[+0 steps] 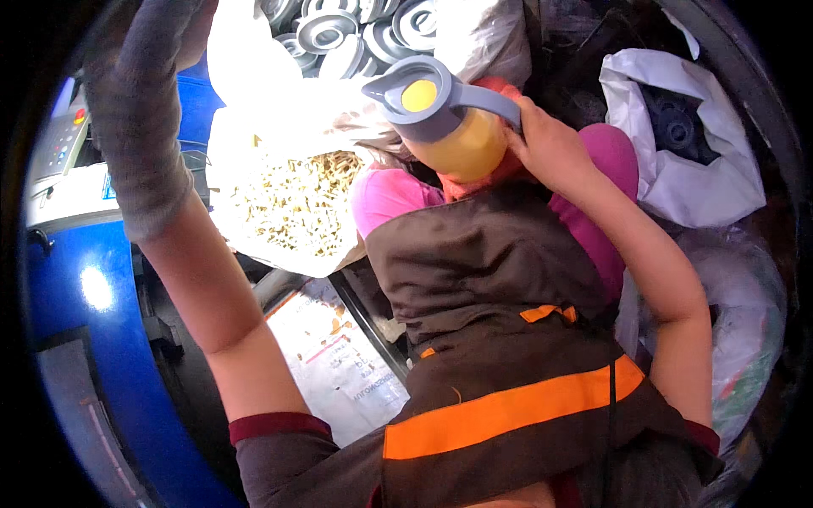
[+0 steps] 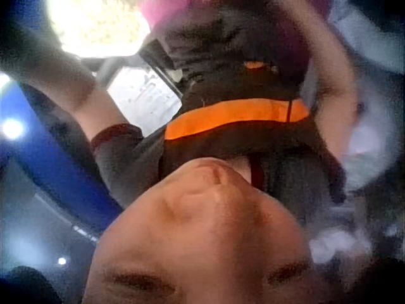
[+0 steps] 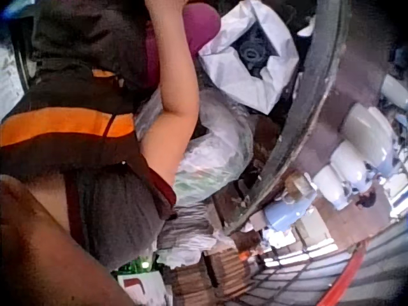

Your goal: The person sits on the floor and assembles beige plastic pitchers by inserting a white plastic component into the body and securing a grey lid. The person repeatedly picks up a pitcher body, inserts the component, and screws on the lid before placing the finished unit on a nearby table.

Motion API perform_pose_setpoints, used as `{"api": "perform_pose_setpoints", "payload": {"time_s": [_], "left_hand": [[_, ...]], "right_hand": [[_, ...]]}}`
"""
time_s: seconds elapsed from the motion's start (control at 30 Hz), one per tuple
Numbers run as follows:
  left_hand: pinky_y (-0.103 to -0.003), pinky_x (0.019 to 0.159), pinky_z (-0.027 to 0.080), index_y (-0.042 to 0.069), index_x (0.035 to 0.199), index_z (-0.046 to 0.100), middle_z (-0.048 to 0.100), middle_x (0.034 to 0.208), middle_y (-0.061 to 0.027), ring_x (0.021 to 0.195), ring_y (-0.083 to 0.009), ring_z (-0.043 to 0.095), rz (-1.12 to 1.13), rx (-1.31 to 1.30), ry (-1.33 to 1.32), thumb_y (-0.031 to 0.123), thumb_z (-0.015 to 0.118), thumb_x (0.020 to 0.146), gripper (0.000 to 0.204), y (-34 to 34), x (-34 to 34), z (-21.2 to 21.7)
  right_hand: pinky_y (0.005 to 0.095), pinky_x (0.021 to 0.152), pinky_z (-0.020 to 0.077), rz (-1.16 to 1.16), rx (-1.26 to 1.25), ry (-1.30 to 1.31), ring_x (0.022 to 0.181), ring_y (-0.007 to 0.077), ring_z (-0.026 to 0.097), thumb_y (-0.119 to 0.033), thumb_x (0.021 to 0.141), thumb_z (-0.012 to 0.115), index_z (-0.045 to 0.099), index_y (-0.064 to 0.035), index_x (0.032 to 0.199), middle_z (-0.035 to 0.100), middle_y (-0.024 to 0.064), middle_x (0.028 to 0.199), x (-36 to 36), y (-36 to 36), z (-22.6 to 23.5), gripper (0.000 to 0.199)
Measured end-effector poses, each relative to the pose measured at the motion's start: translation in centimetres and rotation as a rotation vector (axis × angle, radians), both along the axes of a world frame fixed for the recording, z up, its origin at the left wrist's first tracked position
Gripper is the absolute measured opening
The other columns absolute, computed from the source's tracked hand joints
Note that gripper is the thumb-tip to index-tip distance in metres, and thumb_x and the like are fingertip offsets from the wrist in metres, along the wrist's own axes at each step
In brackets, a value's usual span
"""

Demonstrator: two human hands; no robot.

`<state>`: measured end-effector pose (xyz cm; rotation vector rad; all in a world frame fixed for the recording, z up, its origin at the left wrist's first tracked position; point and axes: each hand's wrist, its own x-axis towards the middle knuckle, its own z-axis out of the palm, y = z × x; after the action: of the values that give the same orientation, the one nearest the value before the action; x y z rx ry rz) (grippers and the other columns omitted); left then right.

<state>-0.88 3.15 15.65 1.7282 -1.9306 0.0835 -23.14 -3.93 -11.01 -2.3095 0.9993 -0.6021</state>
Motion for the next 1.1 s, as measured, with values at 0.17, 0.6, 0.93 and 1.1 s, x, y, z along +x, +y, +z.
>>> {"api": "perform_pose_setpoints", "payload": {"time_s": [0.17,0.6,0.93,1.1], "left_hand": [[-0.041,0.091,0.046,0.011,0.125,0.052,0.054,0.119,-0.019,0.108,-0.0332,0.054,0.095,0.052,-0.368,0.035,0.071,0.076,0.058,-1.3,-4.1,-11.8],[-0.024,0.068,0.046,0.002,0.122,0.054,0.062,0.096,-0.009,0.077,-0.014,0.057,0.241,-0.004,0.669,0.03,0.068,0.082,0.051,-1.6,5.1,-19.4],[-0.036,0.091,0.044,0.008,0.107,0.063,0.063,0.107,-0.011,0.102,-0.0229,0.057,0.174,-0.011,0.636,0.032,0.063,0.083,0.034,-1.3,3.9,-32.7],[-0.03,0.089,0.044,-0.001,0.109,0.062,0.061,0.103,-0.0087,0.096,-0.0166,0.056,-0.006,0.42,1.085,0.036,0.063,0.086,0.044,1.9,4.5,-20.4]], "right_hand": [[0.0491,0.071,0.0487,0.019,-0.011,-0.032,0.087,0.0395,0.06,-0.027,0.088,0.054,0.043,-0.0036,0.105,0.061,0.0206,0.095,-0.2,0.2,-0.3,0.031],[0.0271,0.054,0.0429,-0.196,0.435,-0.678,0.056,0.0107,0.053,-0.034,0.092,0.054,0.057,-0.0009,0.1,0.056,0.0047,0.068,-2.3,-2.6,2.0,0.035],[0.0238,0.049,0.0392,-0.135,0.651,-0.5,0.052,0.0081,0.049,-0.03,0.094,0.053,0.056,-0.0022,0.093,0.051,0.0013,0.065,-3.1,-5.6,1.9,0.028],[0.0343,0.07,0.0461,0.113,0.449,-0.063,0.071,0.0231,0.06,-0.031,0.091,0.054,0.059,-0.0055,0.105,0.062,0.0125,0.079,3.0,-4.9,4.8,0.03]]}}
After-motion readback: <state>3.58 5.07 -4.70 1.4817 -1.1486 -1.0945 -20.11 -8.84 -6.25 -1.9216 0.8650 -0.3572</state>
